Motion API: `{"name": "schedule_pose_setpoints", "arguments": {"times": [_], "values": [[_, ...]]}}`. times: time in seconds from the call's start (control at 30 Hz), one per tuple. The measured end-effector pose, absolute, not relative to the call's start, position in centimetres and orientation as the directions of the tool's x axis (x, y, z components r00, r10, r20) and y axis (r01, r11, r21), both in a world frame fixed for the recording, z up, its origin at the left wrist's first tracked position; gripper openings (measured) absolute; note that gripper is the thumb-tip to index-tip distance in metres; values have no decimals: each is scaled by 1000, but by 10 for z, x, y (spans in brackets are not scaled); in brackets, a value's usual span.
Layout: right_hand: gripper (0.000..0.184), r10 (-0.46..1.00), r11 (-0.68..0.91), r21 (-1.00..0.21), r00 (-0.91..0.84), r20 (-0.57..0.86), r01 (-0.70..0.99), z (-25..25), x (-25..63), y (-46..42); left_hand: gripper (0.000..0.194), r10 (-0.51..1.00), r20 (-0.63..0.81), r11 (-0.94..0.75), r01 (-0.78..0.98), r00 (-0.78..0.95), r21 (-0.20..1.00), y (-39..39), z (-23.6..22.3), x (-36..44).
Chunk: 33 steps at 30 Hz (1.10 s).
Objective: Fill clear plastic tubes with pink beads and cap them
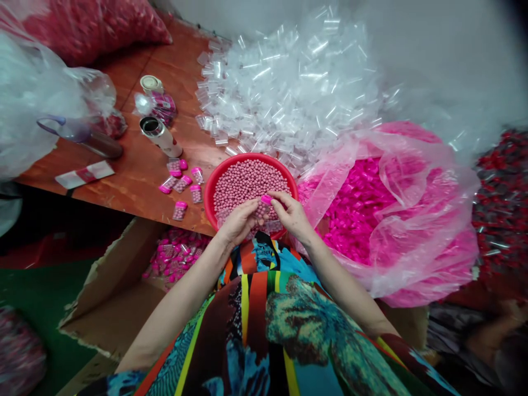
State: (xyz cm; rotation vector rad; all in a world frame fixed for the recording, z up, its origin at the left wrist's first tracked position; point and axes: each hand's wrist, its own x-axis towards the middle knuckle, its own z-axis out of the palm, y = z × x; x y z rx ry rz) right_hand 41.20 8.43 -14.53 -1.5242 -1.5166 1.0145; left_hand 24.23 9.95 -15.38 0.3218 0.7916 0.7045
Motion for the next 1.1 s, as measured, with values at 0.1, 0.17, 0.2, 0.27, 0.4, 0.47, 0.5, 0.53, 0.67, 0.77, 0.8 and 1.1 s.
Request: {"name": "schedule_pose_setpoints", "arguments": {"times": [0.1, 0.17, 0.2, 0.27, 0.4, 0.47, 0.5, 0.53, 0.67, 0.77, 0.8, 1.1], "values": [[25, 1000, 4, -903, -4, 2, 429, -147, 407, 82, 16, 704, -519, 711, -473, 486, 521, 95, -157, 246], [23, 1000, -3, -898, 17, 5, 439, -148, 404, 79, 14, 719, -514, 695, -485, 468, 531, 91, -159, 249], [23, 999, -15, -898, 39, 3, 440, -148, 403, 78, 13, 727, -508, 687, -494, 462, 533, 89, -160, 250], [22, 994, -63, -903, 111, -17, 425, -150, 399, 75, 13, 740, -496, 672, -514, 454, 533, 86, -163, 253], [22, 969, -174, -926, 224, -101, 334, -152, 392, 69, 19, 767, -487, 641, -533, 418, 552, 80, -166, 258], [23, 980, -130, -919, 191, -61, 373, -150, 390, 68, 22, 783, -486, 621, -543, 389, 565, 78, -166, 259], [24, 987, -82, -905, 158, -16, 418, -148, 390, 68, 23, 789, -487, 612, -550, 375, 568, 77, -167, 259], [25, 992, -30, -886, 120, 29, 464, -146, 390, 69, 23, 793, -489, 606, -556, 365, 569, 77, -166, 260], [29, 995, 94, -849, -34, 90, 520, -142, 396, 73, 24, 793, -507, 602, -558, 337, 571, 75, -165, 259], [28, 988, 116, -865, -148, 49, 488, -142, 401, 72, 25, 777, -529, 623, -536, 341, 569, 74, -165, 255], [27, 985, 114, -872, -170, 35, 476, -143, 402, 70, 24, 769, -537, 634, -524, 348, 569, 74, -166, 254], [49, 914, -338, -934, 197, -355, -115, -168, 401, 63, 34, 774, -537, 628, -306, 335, 715, 82, -174, 244]]}}
